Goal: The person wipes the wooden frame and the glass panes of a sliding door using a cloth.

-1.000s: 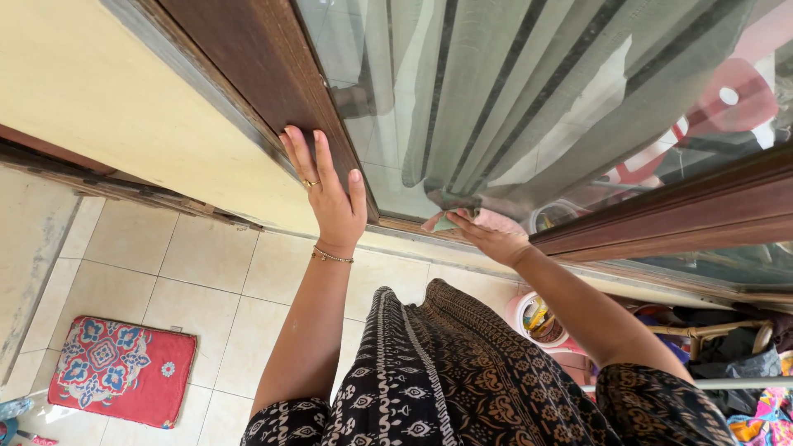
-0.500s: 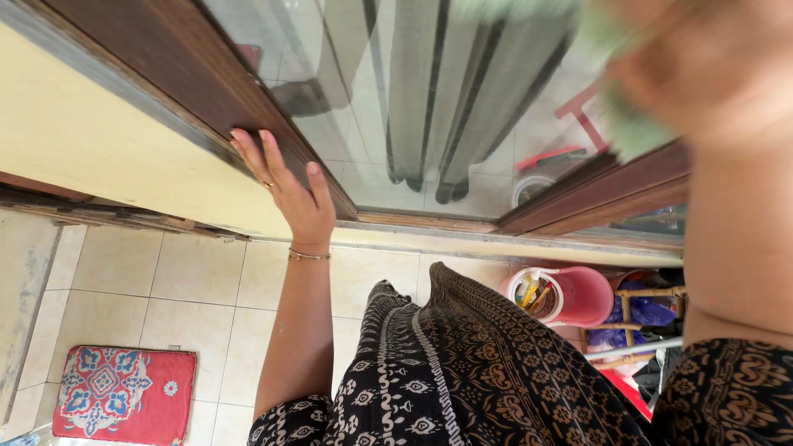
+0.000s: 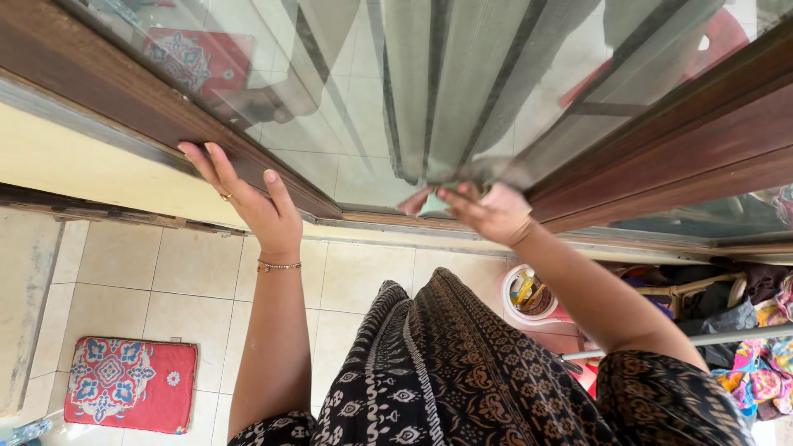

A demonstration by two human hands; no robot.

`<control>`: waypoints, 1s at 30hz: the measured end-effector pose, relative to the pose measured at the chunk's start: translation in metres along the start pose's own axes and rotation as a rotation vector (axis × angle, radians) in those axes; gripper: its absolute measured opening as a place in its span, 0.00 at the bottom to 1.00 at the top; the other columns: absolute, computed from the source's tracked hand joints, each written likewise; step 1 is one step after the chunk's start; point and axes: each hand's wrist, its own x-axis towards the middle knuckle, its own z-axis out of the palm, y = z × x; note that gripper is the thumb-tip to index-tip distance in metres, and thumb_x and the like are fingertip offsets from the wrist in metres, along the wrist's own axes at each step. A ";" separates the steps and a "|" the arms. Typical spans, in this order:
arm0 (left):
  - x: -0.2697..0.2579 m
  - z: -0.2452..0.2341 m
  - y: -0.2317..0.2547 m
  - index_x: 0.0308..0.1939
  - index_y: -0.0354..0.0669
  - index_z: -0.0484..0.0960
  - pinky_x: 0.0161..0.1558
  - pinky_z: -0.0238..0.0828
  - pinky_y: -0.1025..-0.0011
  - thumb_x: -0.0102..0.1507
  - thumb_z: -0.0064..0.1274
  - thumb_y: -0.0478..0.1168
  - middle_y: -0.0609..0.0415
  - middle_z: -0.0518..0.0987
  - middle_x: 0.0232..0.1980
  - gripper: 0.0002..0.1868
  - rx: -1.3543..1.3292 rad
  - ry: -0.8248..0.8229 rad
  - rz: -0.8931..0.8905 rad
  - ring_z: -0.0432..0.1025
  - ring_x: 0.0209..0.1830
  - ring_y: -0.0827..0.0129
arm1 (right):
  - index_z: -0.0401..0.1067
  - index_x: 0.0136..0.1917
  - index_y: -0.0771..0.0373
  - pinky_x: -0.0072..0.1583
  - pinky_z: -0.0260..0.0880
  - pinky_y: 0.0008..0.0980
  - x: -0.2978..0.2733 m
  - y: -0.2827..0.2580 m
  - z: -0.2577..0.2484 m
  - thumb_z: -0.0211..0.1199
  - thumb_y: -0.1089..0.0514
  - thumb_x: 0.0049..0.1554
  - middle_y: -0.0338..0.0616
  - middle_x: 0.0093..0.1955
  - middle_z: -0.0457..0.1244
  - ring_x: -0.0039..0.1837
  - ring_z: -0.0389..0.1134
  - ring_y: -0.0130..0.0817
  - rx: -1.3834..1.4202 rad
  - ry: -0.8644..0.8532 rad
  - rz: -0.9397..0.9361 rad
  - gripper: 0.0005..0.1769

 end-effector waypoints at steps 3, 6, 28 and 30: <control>-0.001 0.001 -0.001 0.86 0.44 0.41 0.84 0.31 0.57 0.81 0.37 0.52 0.45 0.33 0.86 0.36 0.021 -0.006 -0.005 0.32 0.87 0.52 | 0.66 0.74 0.64 0.81 0.49 0.39 0.020 0.015 0.061 0.60 0.56 0.66 0.52 0.83 0.50 0.85 0.45 0.44 -1.502 0.557 -0.481 0.25; -0.002 -0.001 0.000 0.85 0.43 0.39 0.84 0.31 0.57 0.82 0.38 0.52 0.45 0.32 0.86 0.35 0.036 -0.018 -0.012 0.32 0.86 0.52 | 0.58 0.75 0.71 0.77 0.42 0.48 0.029 0.000 0.076 0.46 0.49 0.63 0.55 0.83 0.42 0.82 0.42 0.50 -1.339 -0.070 -0.680 0.33; 0.005 -0.012 0.011 0.81 0.38 0.55 0.84 0.35 0.55 0.78 0.37 0.51 0.40 0.44 0.87 0.32 -0.041 0.018 -0.021 0.39 0.90 0.47 | 0.79 0.60 0.53 0.58 0.73 0.27 0.021 -0.121 -0.275 0.62 0.58 0.51 0.45 0.68 0.63 0.68 0.67 0.37 -0.783 0.980 -0.403 0.23; 0.005 -0.011 0.010 0.81 0.39 0.57 0.86 0.37 0.54 0.78 0.37 0.51 0.41 0.46 0.86 0.31 -0.057 0.035 -0.025 0.41 0.89 0.47 | 0.80 0.61 0.54 0.53 0.71 0.32 0.037 -0.141 -0.313 0.61 0.61 0.56 0.42 0.60 0.64 0.61 0.68 0.37 -0.770 1.118 -0.382 0.21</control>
